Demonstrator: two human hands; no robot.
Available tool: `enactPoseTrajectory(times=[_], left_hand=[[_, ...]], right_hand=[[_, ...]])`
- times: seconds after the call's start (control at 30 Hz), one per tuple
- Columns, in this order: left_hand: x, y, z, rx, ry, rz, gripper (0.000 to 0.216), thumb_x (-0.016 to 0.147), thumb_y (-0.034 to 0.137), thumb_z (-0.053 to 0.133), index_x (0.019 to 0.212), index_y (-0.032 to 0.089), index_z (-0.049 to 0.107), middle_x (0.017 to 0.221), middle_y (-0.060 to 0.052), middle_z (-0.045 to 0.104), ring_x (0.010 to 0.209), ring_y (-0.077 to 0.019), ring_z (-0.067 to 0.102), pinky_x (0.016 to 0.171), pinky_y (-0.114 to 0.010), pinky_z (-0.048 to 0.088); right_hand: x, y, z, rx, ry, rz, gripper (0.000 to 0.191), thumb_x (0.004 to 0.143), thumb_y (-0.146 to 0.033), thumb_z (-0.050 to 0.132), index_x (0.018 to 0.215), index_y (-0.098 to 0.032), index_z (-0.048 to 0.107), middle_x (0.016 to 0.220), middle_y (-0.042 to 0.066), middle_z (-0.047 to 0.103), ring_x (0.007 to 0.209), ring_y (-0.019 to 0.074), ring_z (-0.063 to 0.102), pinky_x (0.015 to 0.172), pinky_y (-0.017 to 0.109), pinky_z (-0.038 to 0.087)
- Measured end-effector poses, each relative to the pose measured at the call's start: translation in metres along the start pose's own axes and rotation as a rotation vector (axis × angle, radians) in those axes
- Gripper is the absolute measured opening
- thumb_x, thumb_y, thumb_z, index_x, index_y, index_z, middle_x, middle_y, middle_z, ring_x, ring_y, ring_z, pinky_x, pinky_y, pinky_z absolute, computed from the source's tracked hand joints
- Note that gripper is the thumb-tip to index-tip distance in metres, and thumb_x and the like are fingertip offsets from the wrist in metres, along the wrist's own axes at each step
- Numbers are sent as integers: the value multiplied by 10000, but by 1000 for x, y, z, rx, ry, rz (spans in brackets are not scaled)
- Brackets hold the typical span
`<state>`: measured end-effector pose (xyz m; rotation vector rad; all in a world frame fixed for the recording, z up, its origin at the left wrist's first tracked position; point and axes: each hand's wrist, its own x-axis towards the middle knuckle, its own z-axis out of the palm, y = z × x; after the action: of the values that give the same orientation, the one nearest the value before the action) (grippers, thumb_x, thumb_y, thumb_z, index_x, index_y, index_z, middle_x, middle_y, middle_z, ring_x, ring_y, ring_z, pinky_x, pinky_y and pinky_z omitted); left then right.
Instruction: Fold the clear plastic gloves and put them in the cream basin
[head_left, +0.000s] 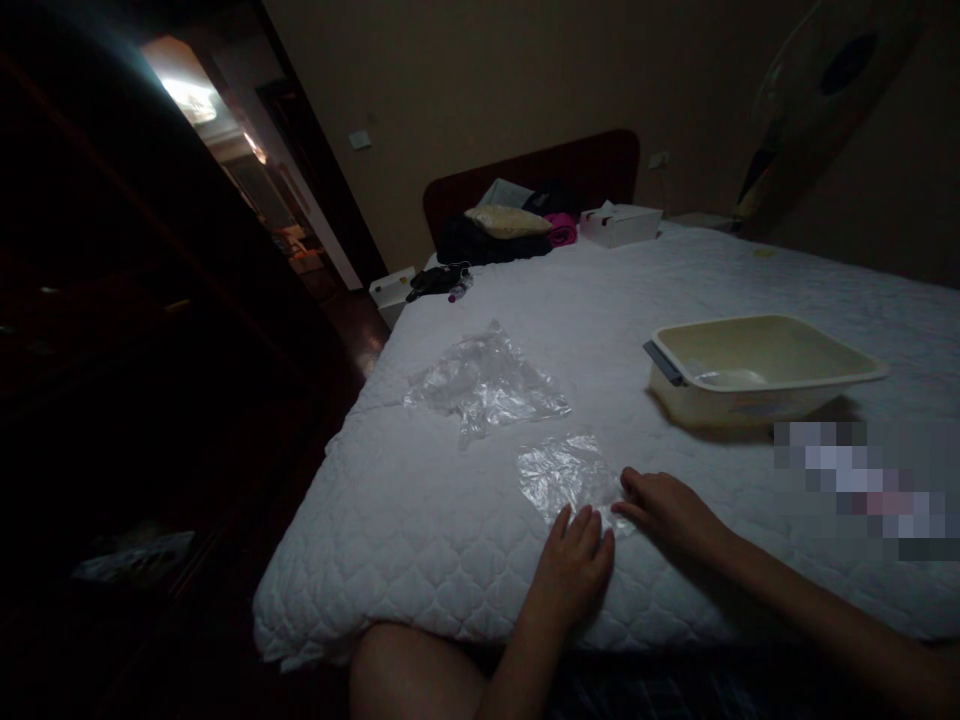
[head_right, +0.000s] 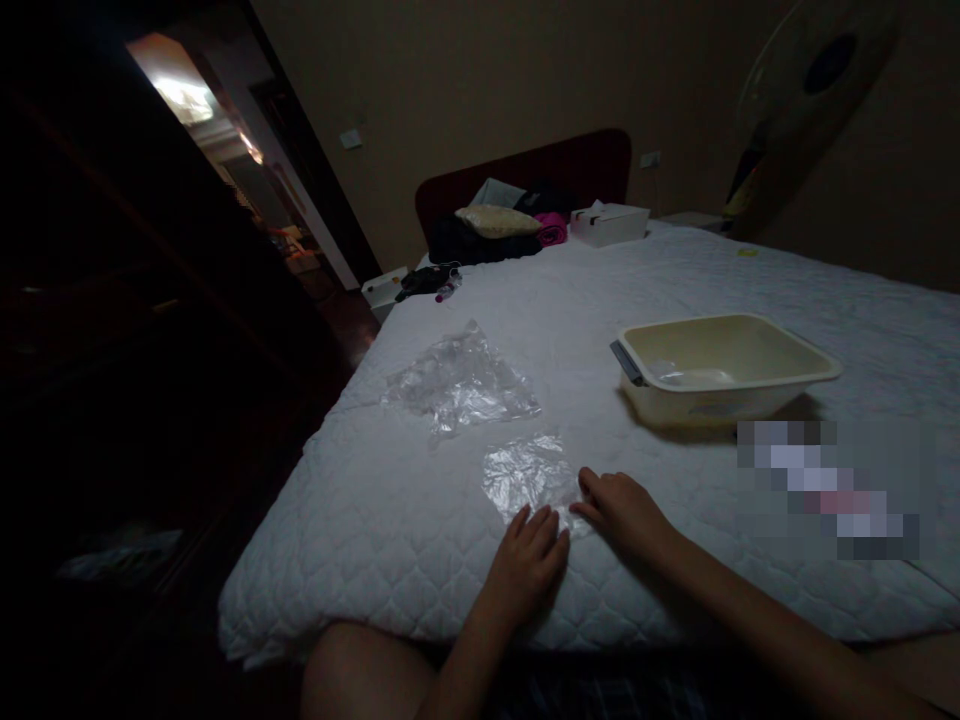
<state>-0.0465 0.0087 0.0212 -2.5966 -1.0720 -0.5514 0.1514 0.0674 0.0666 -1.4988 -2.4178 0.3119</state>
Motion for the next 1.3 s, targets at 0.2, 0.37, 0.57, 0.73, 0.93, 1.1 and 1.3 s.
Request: enactPoseTrajectory(times=[0.2,0.37,0.57,0.73,0.93,1.1,1.3], left_hand=[[1,1,0,42,49,-4,290,913,230,405,1181,170,498,1285,-79,502,1233,-219,402,1032,-423,295],[3,2,1,77,29,69,286,925,226,392,1187,172,492,1292,-77,497,1228,-223,411,1017,-441,308],[3,1,1,62,6,86,199,911,208,427,1058,158,551,1186,-85,577,1196,-209,452,1010,-440,319],[3,2,4,31,34,63,145,898,197,453,979,162,568,1123,-69,608,1164,-193,482,1015,-431,322],[2,2,5,-3,52,42,145,897,190,452,974,166,573,1114,-48,610,1160,-187,480,1023,-414,318],[2,3,4,-14,51,25,259,908,188,429,1150,156,516,1144,-49,598,1180,-188,460,1032,-400,308],[2,3,2,-6,6,28,262,922,200,401,1154,163,515,1159,-69,589,1186,-192,458,1025,-414,313]], right_hand=[[2,-5,2,-48,-36,-49,124,827,-306,519,773,-207,571,709,37,664,643,191,590,582,269,376],[0,-8,-1,46,-60,-116,190,864,-271,447,840,-212,625,782,50,685,717,197,622,658,292,432],[-2,12,-7,127,53,-115,283,890,-318,397,1042,-192,600,952,90,677,845,215,623,754,342,471],[-5,40,-18,171,91,-199,278,880,-344,419,1018,-190,605,910,94,648,831,208,604,739,349,477],[-21,40,-22,342,-16,-173,294,896,-379,395,1011,-216,611,966,92,625,903,213,583,803,365,471],[-26,44,-15,382,-25,-201,279,881,-356,428,1035,-231,624,999,85,619,940,211,580,826,353,474],[-23,38,-22,323,-80,-286,281,872,-315,455,1097,-254,612,1058,92,595,981,210,565,834,350,463]])
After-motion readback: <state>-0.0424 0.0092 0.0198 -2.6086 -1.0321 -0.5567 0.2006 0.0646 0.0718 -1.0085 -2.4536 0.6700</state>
